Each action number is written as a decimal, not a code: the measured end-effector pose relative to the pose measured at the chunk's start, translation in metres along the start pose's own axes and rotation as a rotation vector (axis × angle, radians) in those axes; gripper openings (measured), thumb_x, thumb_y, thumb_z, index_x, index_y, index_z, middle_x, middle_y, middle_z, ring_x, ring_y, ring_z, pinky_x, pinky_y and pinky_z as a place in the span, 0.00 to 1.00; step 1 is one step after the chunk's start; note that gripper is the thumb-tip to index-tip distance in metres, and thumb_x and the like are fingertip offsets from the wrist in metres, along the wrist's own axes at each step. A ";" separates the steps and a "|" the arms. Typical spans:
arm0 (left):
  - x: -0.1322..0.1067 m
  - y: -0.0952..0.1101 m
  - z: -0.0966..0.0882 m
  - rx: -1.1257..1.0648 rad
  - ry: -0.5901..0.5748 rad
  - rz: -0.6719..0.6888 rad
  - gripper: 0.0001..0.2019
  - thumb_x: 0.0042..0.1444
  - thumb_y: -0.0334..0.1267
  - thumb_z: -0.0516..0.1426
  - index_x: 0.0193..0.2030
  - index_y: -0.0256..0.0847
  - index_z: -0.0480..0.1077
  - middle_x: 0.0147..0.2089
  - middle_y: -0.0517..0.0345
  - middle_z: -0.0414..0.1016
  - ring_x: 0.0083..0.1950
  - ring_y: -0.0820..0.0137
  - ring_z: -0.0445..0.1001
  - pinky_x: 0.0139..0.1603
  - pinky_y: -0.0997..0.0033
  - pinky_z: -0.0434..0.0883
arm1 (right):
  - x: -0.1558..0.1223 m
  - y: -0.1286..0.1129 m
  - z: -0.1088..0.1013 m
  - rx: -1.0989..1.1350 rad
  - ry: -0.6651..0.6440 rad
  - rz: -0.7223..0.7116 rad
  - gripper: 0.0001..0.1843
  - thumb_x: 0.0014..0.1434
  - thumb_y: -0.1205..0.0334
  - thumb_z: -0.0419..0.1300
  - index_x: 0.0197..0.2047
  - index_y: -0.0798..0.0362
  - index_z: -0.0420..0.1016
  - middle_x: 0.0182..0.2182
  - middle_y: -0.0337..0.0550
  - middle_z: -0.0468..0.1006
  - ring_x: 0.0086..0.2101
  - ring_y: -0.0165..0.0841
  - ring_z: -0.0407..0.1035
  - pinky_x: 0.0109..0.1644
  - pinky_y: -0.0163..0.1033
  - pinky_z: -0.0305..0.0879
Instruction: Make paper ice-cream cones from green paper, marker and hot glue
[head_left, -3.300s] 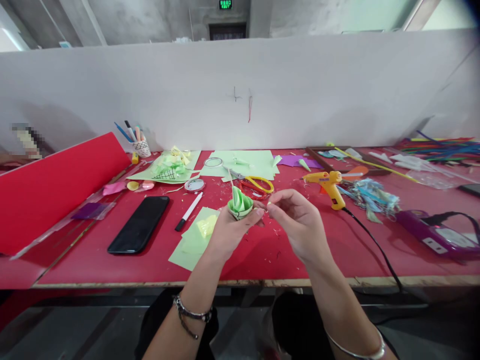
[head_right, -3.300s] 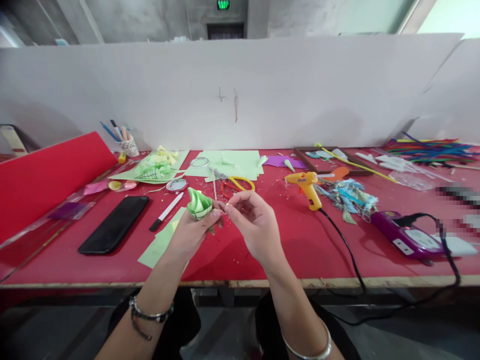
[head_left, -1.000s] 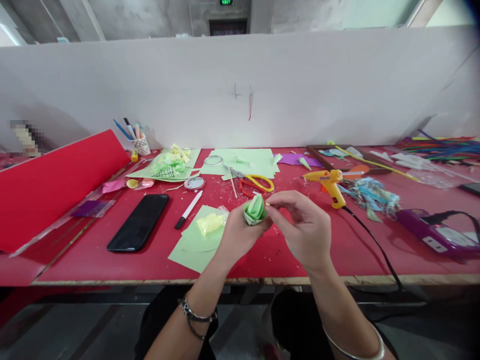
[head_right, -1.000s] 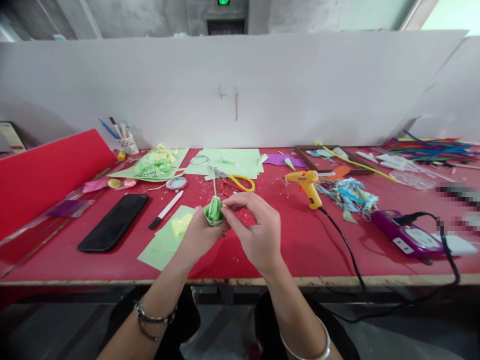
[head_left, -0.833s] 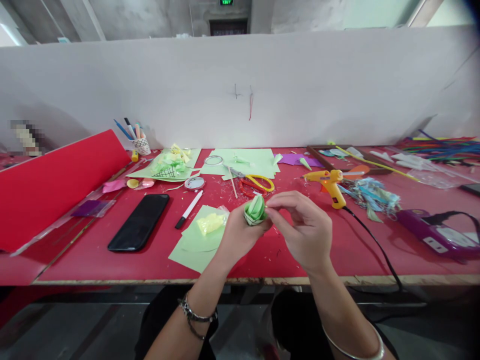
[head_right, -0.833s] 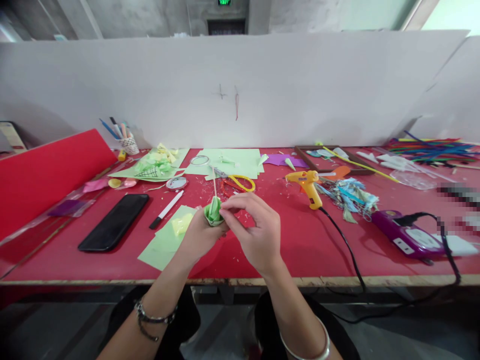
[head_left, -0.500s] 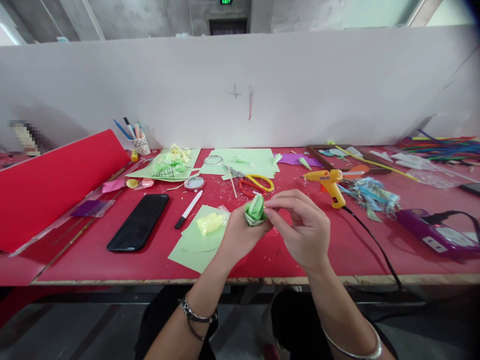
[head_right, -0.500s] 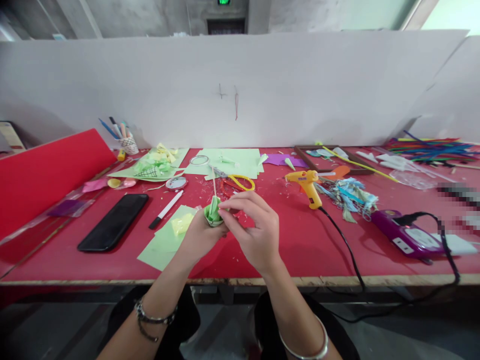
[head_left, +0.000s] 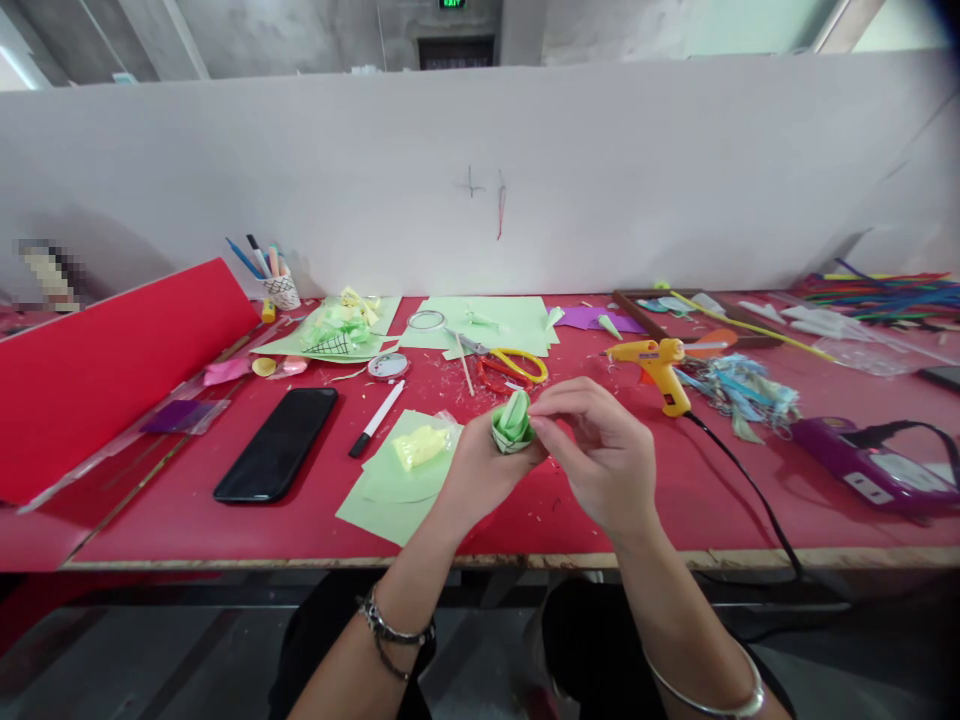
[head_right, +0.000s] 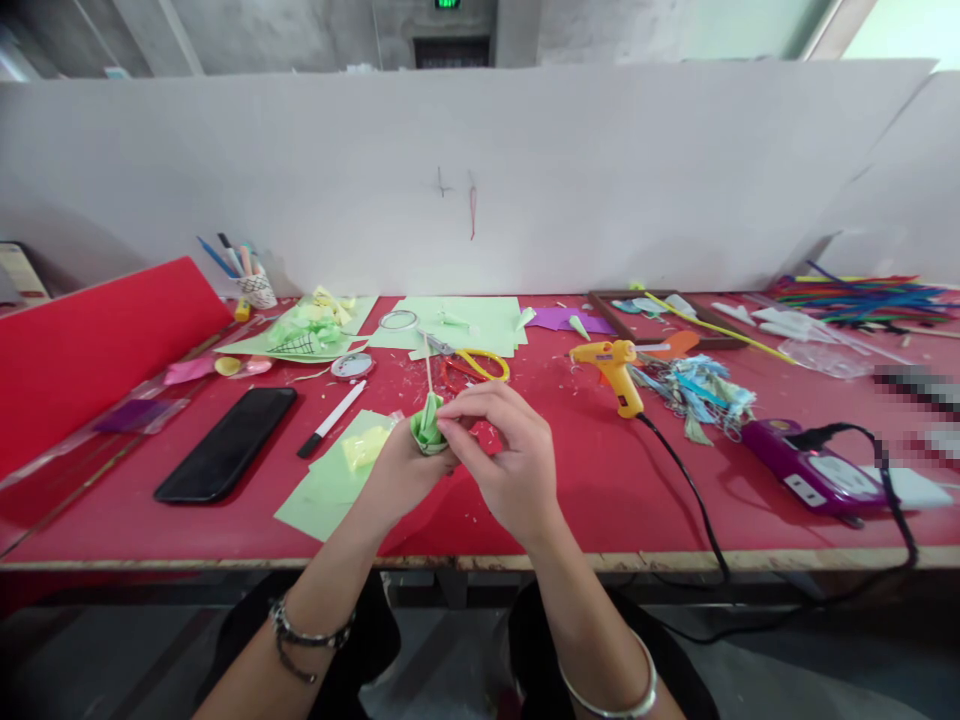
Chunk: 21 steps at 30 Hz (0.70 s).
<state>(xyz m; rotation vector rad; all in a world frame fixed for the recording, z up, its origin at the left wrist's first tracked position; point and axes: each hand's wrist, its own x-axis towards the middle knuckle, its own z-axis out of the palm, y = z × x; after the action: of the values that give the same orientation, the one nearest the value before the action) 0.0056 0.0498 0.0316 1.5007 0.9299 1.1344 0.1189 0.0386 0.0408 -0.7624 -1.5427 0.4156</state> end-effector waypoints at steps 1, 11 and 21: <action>0.000 0.000 0.000 0.000 -0.001 -0.002 0.08 0.43 0.34 0.55 0.20 0.37 0.58 0.20 0.67 0.55 0.23 0.79 0.52 0.24 0.77 0.55 | 0.000 0.000 0.000 -0.003 -0.004 0.008 0.08 0.50 0.73 0.57 0.31 0.50 0.72 0.29 0.38 0.71 0.33 0.30 0.66 0.36 0.38 0.64; 0.000 0.001 -0.008 -0.178 -0.118 -0.131 0.09 0.43 0.39 0.59 0.27 0.37 0.65 0.21 0.65 0.60 0.23 0.79 0.59 0.25 0.76 0.57 | 0.001 0.007 -0.007 0.154 0.053 0.168 0.09 0.58 0.64 0.50 0.37 0.49 0.71 0.30 0.38 0.70 0.31 0.27 0.65 0.34 0.35 0.64; 0.000 -0.008 -0.013 -0.544 -0.171 -0.180 0.17 0.36 0.44 0.64 0.27 0.37 0.64 0.23 0.65 0.61 0.24 0.81 0.59 0.25 0.77 0.57 | 0.005 0.004 -0.015 -0.087 -0.285 0.059 0.13 0.52 0.68 0.57 0.42 0.49 0.70 0.39 0.43 0.66 0.40 0.31 0.64 0.43 0.39 0.64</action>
<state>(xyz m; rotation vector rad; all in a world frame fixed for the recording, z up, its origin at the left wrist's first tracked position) -0.0071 0.0550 0.0242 1.0283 0.5639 1.0063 0.1348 0.0424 0.0435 -0.8448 -1.8167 0.5212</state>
